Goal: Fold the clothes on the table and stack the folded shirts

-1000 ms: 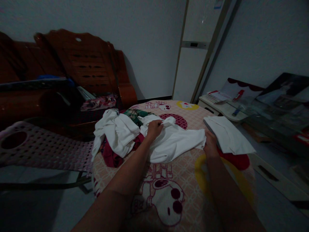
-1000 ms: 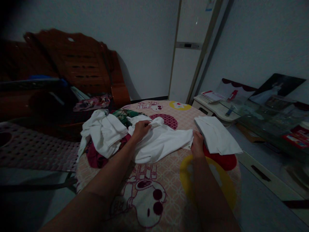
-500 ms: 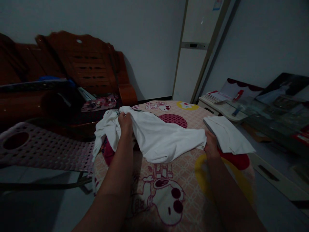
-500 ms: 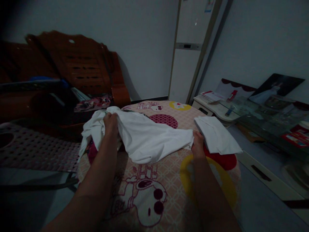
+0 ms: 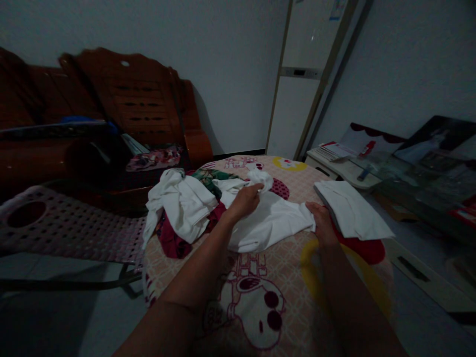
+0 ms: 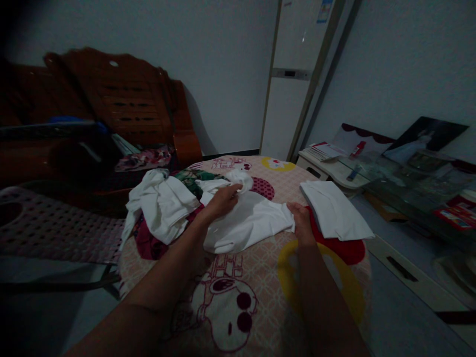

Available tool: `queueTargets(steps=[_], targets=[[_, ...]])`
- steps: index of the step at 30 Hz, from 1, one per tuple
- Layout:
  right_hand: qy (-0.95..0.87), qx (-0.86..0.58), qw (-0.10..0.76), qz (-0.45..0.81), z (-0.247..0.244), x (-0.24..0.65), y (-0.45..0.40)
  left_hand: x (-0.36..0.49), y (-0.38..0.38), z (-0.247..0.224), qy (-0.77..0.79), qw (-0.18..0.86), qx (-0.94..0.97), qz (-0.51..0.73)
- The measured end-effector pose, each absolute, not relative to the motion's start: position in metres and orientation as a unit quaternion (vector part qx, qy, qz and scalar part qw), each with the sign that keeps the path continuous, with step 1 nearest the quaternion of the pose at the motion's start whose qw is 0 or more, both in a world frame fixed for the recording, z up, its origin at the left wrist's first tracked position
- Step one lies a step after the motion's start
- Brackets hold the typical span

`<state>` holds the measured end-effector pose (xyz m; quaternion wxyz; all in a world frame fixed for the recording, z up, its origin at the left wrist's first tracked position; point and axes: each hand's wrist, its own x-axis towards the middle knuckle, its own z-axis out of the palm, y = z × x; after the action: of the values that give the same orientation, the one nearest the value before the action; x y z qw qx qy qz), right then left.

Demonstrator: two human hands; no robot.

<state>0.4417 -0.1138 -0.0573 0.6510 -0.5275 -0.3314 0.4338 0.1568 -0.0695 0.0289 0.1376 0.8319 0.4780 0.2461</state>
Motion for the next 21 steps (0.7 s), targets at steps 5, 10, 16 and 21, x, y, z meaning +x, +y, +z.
queueTargets(steps=[5,10,16,21], targets=[[-0.332,-0.514,0.660,0.436,-0.061,0.442,-0.114,0.183,-0.103,0.030,0.311,0.188,0.925,0.113],[-0.334,-0.514,0.664,0.428,-0.064,0.444,-0.111,0.179,-0.111,0.044,0.171,0.347,0.920,0.071],[-0.323,-0.524,0.667,0.419,-0.062,0.443,-0.108,0.152,-0.076,0.047,0.365,0.255,0.850,0.281],[-0.316,-0.533,0.664,0.418,-0.058,0.441,-0.109,0.128,-0.042,0.020,0.565,0.133,0.751,0.315]])
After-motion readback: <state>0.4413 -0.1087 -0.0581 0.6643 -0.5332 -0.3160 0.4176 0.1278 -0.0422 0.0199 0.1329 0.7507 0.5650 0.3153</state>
